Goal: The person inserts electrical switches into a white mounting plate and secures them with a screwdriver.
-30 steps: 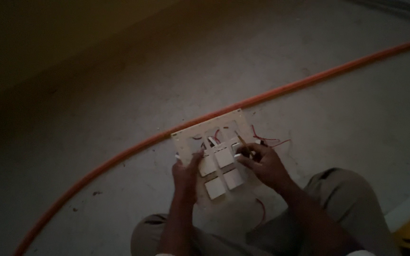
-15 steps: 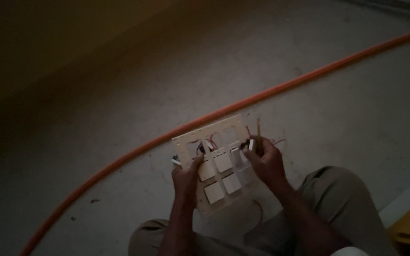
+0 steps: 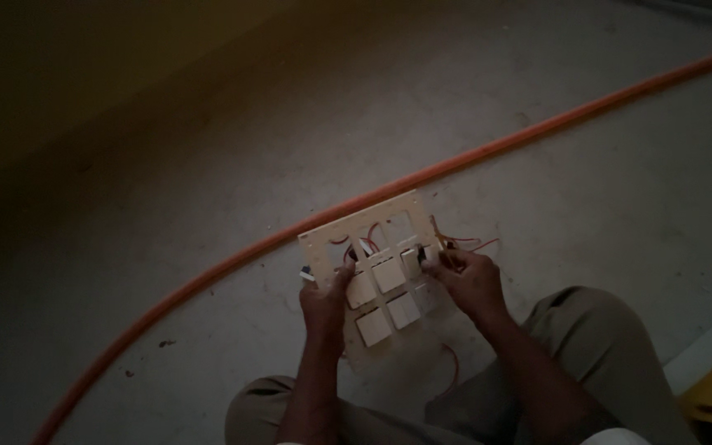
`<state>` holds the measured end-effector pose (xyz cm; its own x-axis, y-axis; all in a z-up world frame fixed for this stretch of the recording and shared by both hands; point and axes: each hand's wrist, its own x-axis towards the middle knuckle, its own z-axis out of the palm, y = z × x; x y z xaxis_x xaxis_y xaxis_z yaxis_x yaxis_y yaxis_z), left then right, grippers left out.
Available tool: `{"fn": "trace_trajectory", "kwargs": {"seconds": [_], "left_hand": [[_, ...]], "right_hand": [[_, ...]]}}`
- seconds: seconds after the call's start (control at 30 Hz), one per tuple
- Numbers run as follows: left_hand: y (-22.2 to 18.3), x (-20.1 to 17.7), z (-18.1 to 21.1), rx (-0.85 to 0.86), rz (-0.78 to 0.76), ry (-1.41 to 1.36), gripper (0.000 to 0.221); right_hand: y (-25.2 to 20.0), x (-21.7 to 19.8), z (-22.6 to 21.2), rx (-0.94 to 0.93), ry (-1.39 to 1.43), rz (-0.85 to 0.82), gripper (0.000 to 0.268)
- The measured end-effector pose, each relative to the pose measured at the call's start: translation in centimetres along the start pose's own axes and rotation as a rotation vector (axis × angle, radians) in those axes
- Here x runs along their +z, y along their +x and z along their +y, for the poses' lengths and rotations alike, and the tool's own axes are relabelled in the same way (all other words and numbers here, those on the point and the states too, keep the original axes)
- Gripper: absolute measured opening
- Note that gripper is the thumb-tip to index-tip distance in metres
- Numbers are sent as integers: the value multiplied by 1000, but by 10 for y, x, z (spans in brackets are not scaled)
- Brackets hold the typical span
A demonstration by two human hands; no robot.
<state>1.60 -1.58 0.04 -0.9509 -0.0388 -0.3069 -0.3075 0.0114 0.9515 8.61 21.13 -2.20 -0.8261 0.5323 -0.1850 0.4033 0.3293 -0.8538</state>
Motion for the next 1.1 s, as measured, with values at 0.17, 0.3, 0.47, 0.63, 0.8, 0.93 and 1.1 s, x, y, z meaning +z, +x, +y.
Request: {"fn": "trace_trajectory", "kwargs": {"seconds": [0.17,0.3,0.47,0.63,0.8,0.93,1.1], "left_hand": [[-5,0,5,-37,15,60,44],[-3,-2,4,-10,2,-19,46],[0,-3,1,-29,17,3,44],[3,-4,-3,-20,14,-25,42],[4,-3,-3,11,3,-87,43],[1,-4,1,-32,9,54,43],[-1,1,3,27,-22,-26,39]], "right_hand": [[3,0,0,92,258,-2,37],[-1,-3,-6,256,241,-62,38],[-1,-2,-4,182,266,-42,46],[7,-5,1,-143,-18,6,44],[-2,-11,-12,119,164,-132,47],[-4,-14,-16,352,314,-141,43],[-1,1,-6,65,214,18,46]]}}
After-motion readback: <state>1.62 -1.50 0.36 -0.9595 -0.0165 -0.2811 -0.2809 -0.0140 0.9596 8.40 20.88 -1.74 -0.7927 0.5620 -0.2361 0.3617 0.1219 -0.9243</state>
